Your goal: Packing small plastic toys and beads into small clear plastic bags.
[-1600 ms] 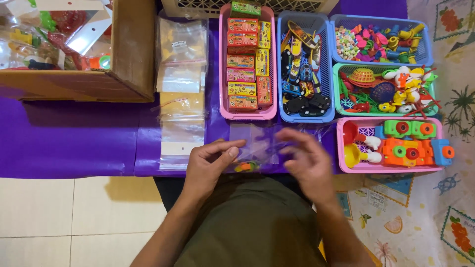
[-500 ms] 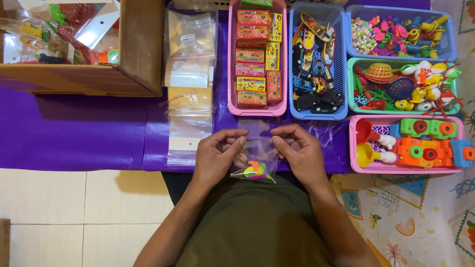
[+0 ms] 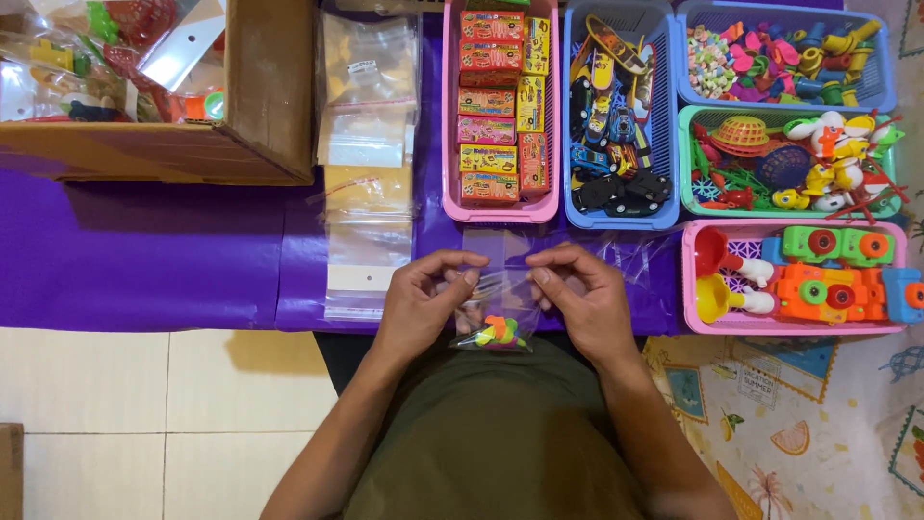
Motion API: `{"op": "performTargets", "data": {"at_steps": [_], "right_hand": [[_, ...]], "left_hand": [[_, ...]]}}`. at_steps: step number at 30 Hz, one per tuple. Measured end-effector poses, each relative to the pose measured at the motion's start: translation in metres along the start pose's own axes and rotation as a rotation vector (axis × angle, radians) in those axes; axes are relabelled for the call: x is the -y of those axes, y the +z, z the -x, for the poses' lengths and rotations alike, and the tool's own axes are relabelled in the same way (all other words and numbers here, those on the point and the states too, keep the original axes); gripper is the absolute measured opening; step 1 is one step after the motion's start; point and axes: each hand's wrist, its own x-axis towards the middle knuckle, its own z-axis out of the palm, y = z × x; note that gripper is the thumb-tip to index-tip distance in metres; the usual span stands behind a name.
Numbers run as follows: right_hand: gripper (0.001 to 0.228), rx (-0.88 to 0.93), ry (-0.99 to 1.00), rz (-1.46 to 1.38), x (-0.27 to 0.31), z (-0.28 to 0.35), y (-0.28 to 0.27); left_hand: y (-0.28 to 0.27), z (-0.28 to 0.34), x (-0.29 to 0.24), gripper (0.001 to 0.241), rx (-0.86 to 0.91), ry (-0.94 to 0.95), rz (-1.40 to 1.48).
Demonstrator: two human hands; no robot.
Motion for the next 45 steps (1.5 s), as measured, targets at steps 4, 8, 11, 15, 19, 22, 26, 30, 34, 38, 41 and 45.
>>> {"op": "performTargets", "data": {"at_steps": [4,8,11,15,19,22,26,30,34,38,41,45], "right_hand": [[0.014,0.046,-0.073,0.049,0.008,0.000,0.003],[0.014,0.073,-0.148,0.044,0.011,0.001,0.004],[0.015,0.089,-0.190,0.066,0.009,0.002,0.000],[0.014,0.124,-0.246,0.103,0.008,0.002,-0.002],[0.014,0.113,-0.251,0.102,0.010,0.003,-0.001],[0.017,0.114,-0.252,0.136,0.014,0.003,0.000],[0.017,0.120,-0.271,0.158,0.014,0.003,0.000],[0.017,0.134,-0.281,0.161,0.012,0.003,-0.001],[0.017,0.123,-0.266,0.158,0.007,0.003,-0.001],[0.017,0.125,-0.278,0.159,0.007,0.002,0.000],[0.018,0.128,-0.281,0.162,0.009,0.001,0.000],[0.019,0.117,-0.277,0.210,0.015,0.001,0.002]], "left_hand": [[-0.007,-0.002,0.000,0.021,0.015,0.027,-0.063],[-0.014,-0.006,0.010,0.018,0.021,0.060,-0.083],[-0.011,-0.005,0.000,0.016,0.042,0.086,-0.075],[-0.009,-0.005,-0.004,0.013,0.075,0.189,-0.088],[-0.001,0.007,-0.017,0.014,0.079,0.186,-0.082],[-0.005,0.004,-0.008,0.014,0.114,0.191,-0.015],[-0.014,-0.003,0.015,0.018,0.161,0.211,0.130],[-0.011,-0.003,0.013,0.028,0.170,0.236,0.100],[-0.018,-0.007,0.020,0.052,0.186,0.150,0.105],[-0.007,-0.003,-0.001,0.041,0.110,0.143,-0.088],[-0.002,-0.002,-0.002,0.032,0.069,0.104,-0.135],[-0.003,-0.001,0.000,0.031,0.039,0.070,-0.166]]}}
